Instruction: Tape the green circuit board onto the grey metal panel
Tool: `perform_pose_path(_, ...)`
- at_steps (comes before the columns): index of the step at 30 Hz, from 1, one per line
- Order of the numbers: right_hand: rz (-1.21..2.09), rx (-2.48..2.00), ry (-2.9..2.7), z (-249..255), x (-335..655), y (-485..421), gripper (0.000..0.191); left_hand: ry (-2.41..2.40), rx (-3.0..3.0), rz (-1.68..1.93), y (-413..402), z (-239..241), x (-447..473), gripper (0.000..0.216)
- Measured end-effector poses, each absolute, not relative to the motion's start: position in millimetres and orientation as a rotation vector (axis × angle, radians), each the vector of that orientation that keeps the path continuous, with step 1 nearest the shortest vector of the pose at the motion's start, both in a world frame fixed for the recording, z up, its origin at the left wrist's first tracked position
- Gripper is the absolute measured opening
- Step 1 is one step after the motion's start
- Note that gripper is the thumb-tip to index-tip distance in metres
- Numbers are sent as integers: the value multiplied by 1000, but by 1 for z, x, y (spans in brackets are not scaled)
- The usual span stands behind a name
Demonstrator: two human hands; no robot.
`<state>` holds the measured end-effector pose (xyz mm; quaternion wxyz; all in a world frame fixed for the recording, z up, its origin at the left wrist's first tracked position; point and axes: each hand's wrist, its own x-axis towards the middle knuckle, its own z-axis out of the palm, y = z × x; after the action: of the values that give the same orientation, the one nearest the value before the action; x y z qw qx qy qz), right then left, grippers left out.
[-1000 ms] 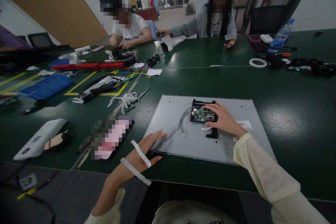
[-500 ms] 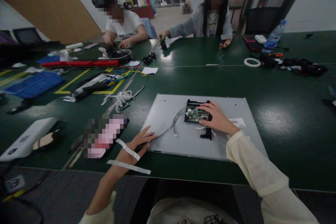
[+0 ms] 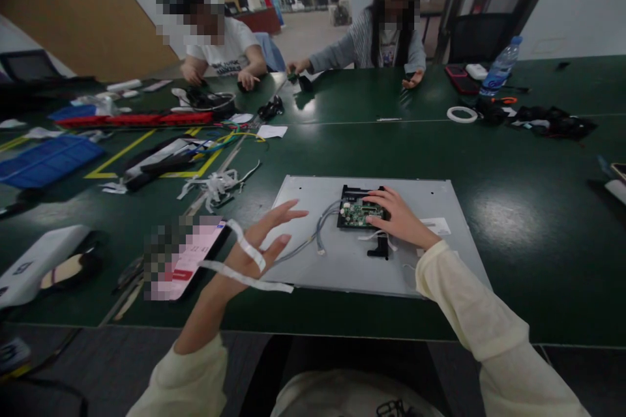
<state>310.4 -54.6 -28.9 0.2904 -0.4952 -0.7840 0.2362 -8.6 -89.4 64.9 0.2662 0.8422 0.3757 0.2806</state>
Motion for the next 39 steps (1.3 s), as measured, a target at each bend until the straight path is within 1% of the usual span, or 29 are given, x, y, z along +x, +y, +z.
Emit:
perform_pose_path(2,651,-1299,-2045,-24,313,-55,46,825,2284,730,-72,70,24,52)
perform_pose_path(4,652,-1285,-1958,-18,319,-57,43,710,2272,735,-53,63,57,47)
perform_pose_path(8,645,-1371,-1770,-18,336,-62,37,708,2367,734,-21,23,102,44)
perform_pose_path(11,598,-1413,-1813,-28,342,-64,36,781,2502,704,-9,-6,112,44)
perform_pose_path(13,533,-1400,-1929,-33,341,-64,40,797,2569,666,-6,-17,112,44)
perform_pose_path(16,472,-1369,-2061,-39,336,-62,44,799,2584,644,-5,-24,109,47)
perform_pose_path(21,462,-1357,-2093,-36,330,-62,45,803,2558,654,-5,-24,109,48)
perform_pose_path(25,528,-1401,-2020,-23,331,-67,42,819,2552,636,-5,-24,109,48)
perform_pose_path(30,723,-1660,-1862,-7,342,-77,31,830,2533,625,-6,-24,107,48)
perform_pose_path(35,986,-1582,-1997,-4,344,-83,30,838,2470,642,-6,-25,110,49)
perform_pose_path(39,1127,-1498,-2091,2,340,-89,22,851,2431,624,-6,-25,112,49)
